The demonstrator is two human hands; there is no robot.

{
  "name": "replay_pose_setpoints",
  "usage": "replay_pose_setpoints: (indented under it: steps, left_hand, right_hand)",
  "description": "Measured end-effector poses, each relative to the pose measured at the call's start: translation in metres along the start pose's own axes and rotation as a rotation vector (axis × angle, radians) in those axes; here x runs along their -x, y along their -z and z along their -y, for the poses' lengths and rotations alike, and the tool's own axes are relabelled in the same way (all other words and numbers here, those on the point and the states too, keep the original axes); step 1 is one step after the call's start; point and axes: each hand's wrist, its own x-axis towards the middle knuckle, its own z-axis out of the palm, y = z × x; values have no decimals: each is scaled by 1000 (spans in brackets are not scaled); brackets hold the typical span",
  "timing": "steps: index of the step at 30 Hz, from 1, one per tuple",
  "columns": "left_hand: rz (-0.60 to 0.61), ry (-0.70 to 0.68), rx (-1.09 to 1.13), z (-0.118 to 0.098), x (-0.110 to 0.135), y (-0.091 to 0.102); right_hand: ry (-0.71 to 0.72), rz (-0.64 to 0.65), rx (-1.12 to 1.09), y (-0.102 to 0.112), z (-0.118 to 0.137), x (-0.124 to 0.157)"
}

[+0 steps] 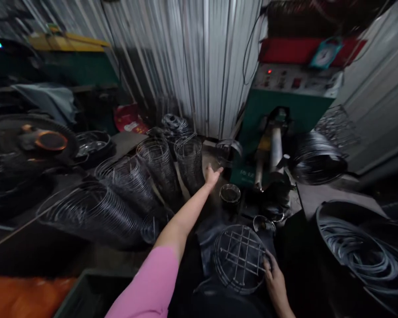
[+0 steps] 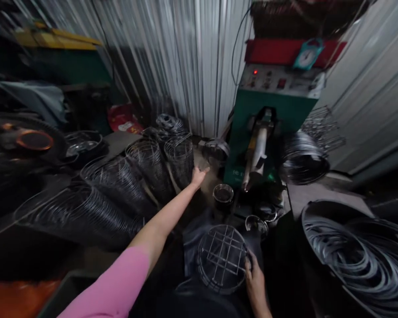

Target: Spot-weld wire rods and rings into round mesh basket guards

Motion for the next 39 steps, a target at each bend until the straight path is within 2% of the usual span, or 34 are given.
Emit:
replay_pose_setpoints:
  steps: [4, 8, 15, 23, 27, 31, 36, 39]
  left_hand:
    - [-188, 5, -25, -28, -52, -13]
    - [-232, -137, -58, -30, -75, -12]
    - [-232, -227, -47, -17, -76, -4]
    - [-229, -256, 33, -17, -70, 11]
    - [-158, -251, 130, -19, -67, 21]
    - [1, -253, 267, -27, -65, 26]
    - [145, -237, 417, -53, -65, 34]
    - [213, -237, 486, -72, -56, 49]
  right_hand:
    - [52, -26, -37, 2, -20, -6]
    - [76, -3, -69, 4, -34, -15]
    - [31, 4, -126, 1, -27, -15]
    - [16, -3, -122, -1, -17, -9]
    - [30, 2, -122, -1, -15, -9]
    - [40, 3, -137, 0, -12, -9]
    - [30, -17, -164, -3, -7, -9]
    - [6, -26, -168, -3, -2, -9]
